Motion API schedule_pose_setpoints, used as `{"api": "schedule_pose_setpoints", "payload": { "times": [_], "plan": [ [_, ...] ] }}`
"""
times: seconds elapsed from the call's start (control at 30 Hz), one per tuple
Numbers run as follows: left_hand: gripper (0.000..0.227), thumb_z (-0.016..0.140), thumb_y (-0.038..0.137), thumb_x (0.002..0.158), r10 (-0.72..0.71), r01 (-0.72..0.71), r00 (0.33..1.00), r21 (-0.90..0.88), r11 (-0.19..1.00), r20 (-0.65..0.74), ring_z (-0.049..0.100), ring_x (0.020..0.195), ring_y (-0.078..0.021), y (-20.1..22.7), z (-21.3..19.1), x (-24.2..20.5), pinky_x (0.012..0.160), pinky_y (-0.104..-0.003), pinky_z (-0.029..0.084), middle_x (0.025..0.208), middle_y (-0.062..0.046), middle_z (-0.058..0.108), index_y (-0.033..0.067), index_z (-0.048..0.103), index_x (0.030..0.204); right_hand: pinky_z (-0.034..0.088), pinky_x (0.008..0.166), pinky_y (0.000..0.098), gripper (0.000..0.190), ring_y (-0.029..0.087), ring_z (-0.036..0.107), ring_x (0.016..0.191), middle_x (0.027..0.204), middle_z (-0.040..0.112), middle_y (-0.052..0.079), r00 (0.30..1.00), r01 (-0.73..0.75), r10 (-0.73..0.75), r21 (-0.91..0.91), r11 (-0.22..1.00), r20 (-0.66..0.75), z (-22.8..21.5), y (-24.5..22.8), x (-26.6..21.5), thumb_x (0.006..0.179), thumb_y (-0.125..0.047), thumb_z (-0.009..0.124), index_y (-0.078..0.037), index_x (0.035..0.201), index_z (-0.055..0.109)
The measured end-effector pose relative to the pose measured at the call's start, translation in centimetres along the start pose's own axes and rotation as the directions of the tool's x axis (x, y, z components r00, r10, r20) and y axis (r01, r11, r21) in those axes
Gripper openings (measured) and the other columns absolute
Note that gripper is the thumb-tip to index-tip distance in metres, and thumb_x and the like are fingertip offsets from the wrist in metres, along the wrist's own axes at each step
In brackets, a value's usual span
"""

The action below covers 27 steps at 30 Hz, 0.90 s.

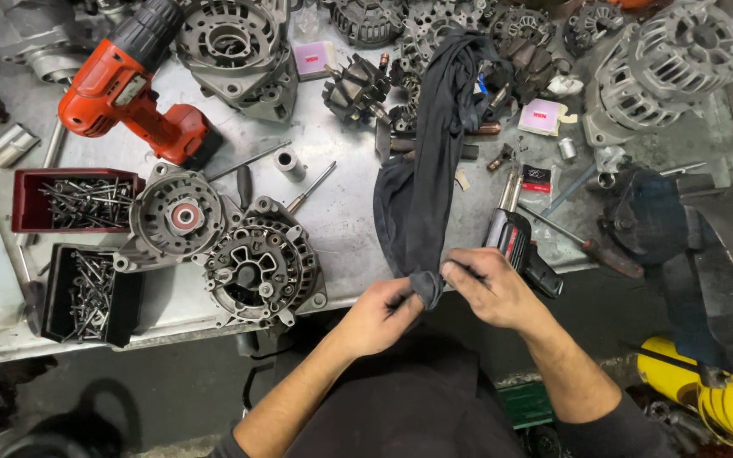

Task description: The person selects screws from a container and wipes a mechanical component with a cloth. They then insert the screws into the component and tighten them using a T-handle wrench.

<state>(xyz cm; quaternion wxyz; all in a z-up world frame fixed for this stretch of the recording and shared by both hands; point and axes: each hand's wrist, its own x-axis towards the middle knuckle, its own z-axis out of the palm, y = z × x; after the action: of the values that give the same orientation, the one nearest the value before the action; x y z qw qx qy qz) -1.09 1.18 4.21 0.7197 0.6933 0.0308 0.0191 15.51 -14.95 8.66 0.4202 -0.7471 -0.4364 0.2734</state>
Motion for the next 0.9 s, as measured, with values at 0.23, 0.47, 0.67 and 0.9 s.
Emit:
{"api": "schedule_pose_setpoints", "payload": {
  "times": [0.23, 0.47, 0.67, 0.9],
  "plan": [
    [0.019, 0.059, 0.020, 0.102, -0.002, 0.000, 1.000, 0.154, 0.988, 0.012, 0.063, 0.068, -0.0264, 1.1, -0.2, 0.7, 0.065, -0.037, 0.051, 0.079, -0.014, 0.064, 0.0014, 0.063, 0.103, 0.040, 0.055, 0.0364, 0.033, 0.023, 0.049, 0.053, 0.061, 0.048, 0.013, 0.996, -0.072, 0.068, -0.066, 0.995, -0.057, -0.1, 2.6, -1.1, 0.100, -0.022, 0.059, 0.004, 0.079, 0.058],
    [0.022, 0.064, 0.021, 0.099, 0.004, -0.010, 1.000, 0.263, 0.965, 0.023, 0.068, 0.079, -0.0314, -1.6, -0.1, -1.3, 0.070, -0.041, 0.052, 0.086, -0.017, 0.071, 0.0007, 0.068, 0.102, 0.038, 0.058, 0.0299, 0.033, 0.008, 0.048, 0.067, 0.075, 0.058, -0.003, 0.774, -0.274, 0.348, 0.216, 0.937, -0.528, -6.1, 8.2, -2.8, 0.111, -0.029, 0.055, -0.001, 0.097, 0.066],
    [0.028, 0.064, 0.026, 0.102, -0.343, 0.294, 0.928, -0.283, 0.913, -0.143, 0.064, 0.080, -0.0141, -6.8, 0.9, 0.5, 0.072, -0.032, 0.052, 0.089, -0.004, 0.072, -0.0009, 0.073, 0.107, 0.044, 0.061, 0.0287, 0.029, 0.010, 0.054, 0.070, 0.078, 0.061, 0.000, 0.899, -0.283, 0.350, 0.260, 0.923, -0.264, -5.4, 5.4, -2.9, 0.104, -0.030, 0.057, -0.002, 0.104, 0.065],
    [0.040, 0.064, 0.046, 0.102, -0.636, 0.573, 0.758, -0.611, 0.545, 0.144, 0.044, 0.048, -0.0051, -5.6, 0.2, 2.9, 0.039, -0.022, 0.030, 0.071, 0.003, 0.058, 0.0067, 0.071, 0.101, 0.053, 0.077, 0.0388, 0.023, 0.031, 0.068, 0.085, 0.094, 0.068, 0.013, 0.990, 0.088, -0.075, -0.107, 0.990, 0.119, -3.0, 0.2, -0.4, 0.098, -0.024, 0.059, -0.002, 0.104, 0.063]
  ]
}}
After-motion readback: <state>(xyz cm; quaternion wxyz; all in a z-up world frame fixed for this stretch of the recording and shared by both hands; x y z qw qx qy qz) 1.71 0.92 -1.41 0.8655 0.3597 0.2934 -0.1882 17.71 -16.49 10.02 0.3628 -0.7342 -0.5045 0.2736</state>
